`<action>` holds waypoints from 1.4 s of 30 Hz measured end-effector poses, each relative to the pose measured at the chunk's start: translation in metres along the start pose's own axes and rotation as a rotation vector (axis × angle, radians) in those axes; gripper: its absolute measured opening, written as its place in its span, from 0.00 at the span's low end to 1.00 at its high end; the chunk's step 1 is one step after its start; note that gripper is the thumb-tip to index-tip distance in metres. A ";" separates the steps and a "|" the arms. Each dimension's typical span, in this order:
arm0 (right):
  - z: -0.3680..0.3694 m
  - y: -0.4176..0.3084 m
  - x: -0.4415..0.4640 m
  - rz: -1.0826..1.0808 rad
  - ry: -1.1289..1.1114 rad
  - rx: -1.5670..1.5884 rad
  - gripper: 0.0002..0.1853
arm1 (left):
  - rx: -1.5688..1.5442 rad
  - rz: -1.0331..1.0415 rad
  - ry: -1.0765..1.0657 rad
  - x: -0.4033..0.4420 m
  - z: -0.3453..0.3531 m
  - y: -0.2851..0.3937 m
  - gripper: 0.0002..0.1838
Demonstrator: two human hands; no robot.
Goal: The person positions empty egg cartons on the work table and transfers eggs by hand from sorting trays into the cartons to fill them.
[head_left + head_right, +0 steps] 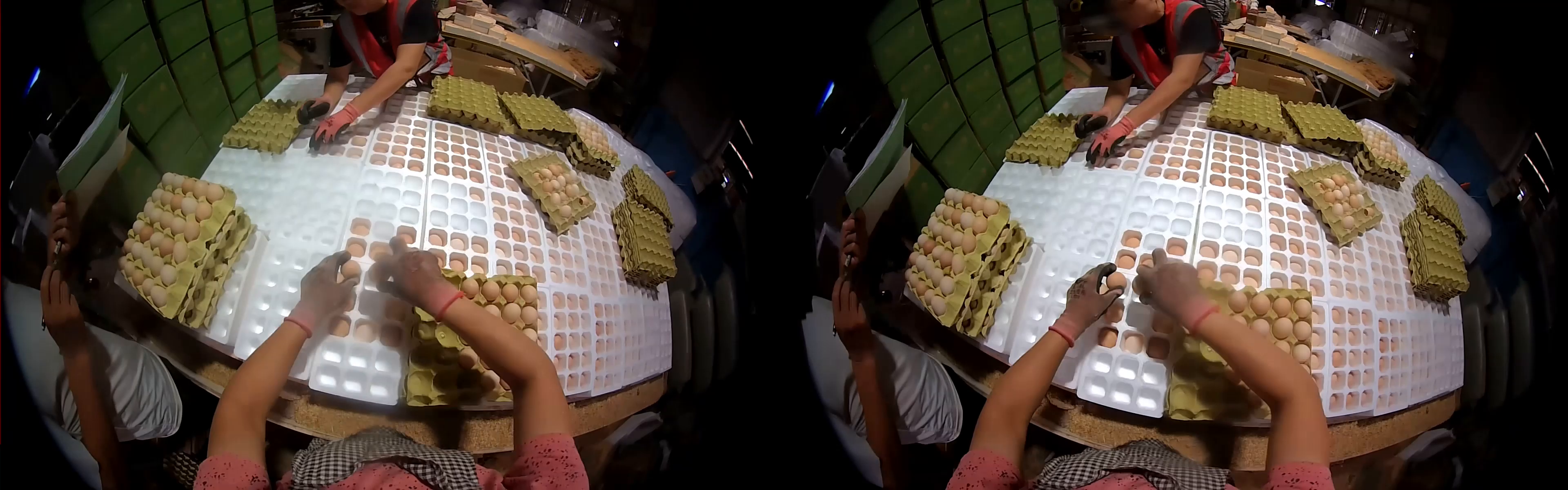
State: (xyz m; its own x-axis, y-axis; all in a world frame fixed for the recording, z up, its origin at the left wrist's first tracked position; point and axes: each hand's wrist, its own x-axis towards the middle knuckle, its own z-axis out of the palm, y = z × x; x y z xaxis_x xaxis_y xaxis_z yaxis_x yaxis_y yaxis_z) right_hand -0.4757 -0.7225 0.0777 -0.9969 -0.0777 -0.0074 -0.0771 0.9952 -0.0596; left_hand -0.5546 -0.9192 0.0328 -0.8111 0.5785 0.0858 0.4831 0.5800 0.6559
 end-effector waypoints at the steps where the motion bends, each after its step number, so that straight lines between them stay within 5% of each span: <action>1: 0.032 -0.005 0.019 -0.014 -0.030 -0.111 0.13 | 0.107 0.005 -0.043 0.009 0.009 -0.018 0.27; 3: 0.068 -0.007 0.037 -0.017 -0.179 -0.199 0.12 | 0.121 -0.059 -0.162 0.016 0.004 -0.015 0.24; 7: 0.024 -0.005 0.020 -0.027 -0.211 -0.117 0.12 | -0.331 0.172 0.218 -0.006 0.006 0.011 0.19; 9: 0.026 -0.001 0.022 0.015 -0.166 -0.055 0.12 | -0.191 0.344 0.076 -0.017 0.025 0.012 0.23; 11: 0.033 0.005 0.028 -0.139 -0.465 -0.163 0.11 | 0.168 0.373 -0.125 -0.029 0.060 -0.002 0.27; 13: 0.044 0.021 0.042 -0.156 -0.378 -0.135 0.12 | 0.209 0.372 -0.127 -0.037 0.075 -0.010 0.32; 15: 0.043 0.032 0.070 0.042 0.105 0.129 0.11 | 0.182 0.452 0.002 -0.049 0.054 0.009 0.35; 17: 0.026 0.029 0.097 0.188 0.407 0.378 0.13 | 0.250 0.473 -0.128 -0.073 0.058 0.016 0.41; 19: 0.054 0.038 0.119 0.227 0.340 0.423 0.16 | 0.270 0.470 -0.245 -0.093 0.066 0.022 0.38; 21: 0.081 0.044 0.120 0.145 0.082 0.139 0.18 | 0.281 0.489 -0.316 -0.095 0.071 0.017 0.39; 26: 0.040 0.080 0.044 0.108 0.357 0.655 0.25 | 0.352 0.485 -0.340 -0.092 0.076 0.016 0.39; 27: 0.022 0.089 0.022 0.197 0.184 0.658 0.29 | 0.343 0.490 -0.306 -0.091 0.076 0.016 0.39; 33: 0.057 0.082 -0.065 -0.219 0.160 0.060 0.33 | -0.142 0.413 0.155 -0.044 0.069 0.053 0.36; 35: 0.042 0.084 -0.084 -0.048 0.172 0.244 0.28 | -0.129 0.463 0.187 -0.036 0.064 0.076 0.38; 37: -0.006 0.084 -0.124 0.209 0.461 1.396 0.22 | -0.148 0.504 0.139 -0.041 0.061 0.090 0.39; 39: -0.033 0.099 -0.167 0.416 0.446 1.349 0.17 | -0.191 0.578 0.080 -0.054 0.058 0.108 0.36; 41: -0.032 0.110 -0.200 0.289 0.269 0.791 0.16 | -0.048 0.654 0.011 -0.070 0.066 0.121 0.32; 42: -0.030 0.103 -0.209 0.288 0.271 0.791 0.16 | -0.082 0.695 -0.140 -0.075 0.070 0.131 0.30</action>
State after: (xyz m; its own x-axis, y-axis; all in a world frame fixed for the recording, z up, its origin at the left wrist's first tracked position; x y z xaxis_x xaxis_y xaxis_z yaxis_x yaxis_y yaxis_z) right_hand -0.2760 -0.6016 0.1027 -0.9526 0.2866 0.1020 0.1086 0.6337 -0.7659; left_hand -0.4076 -0.8462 0.0598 -0.2719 0.8699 0.4115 0.8421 0.0081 0.5392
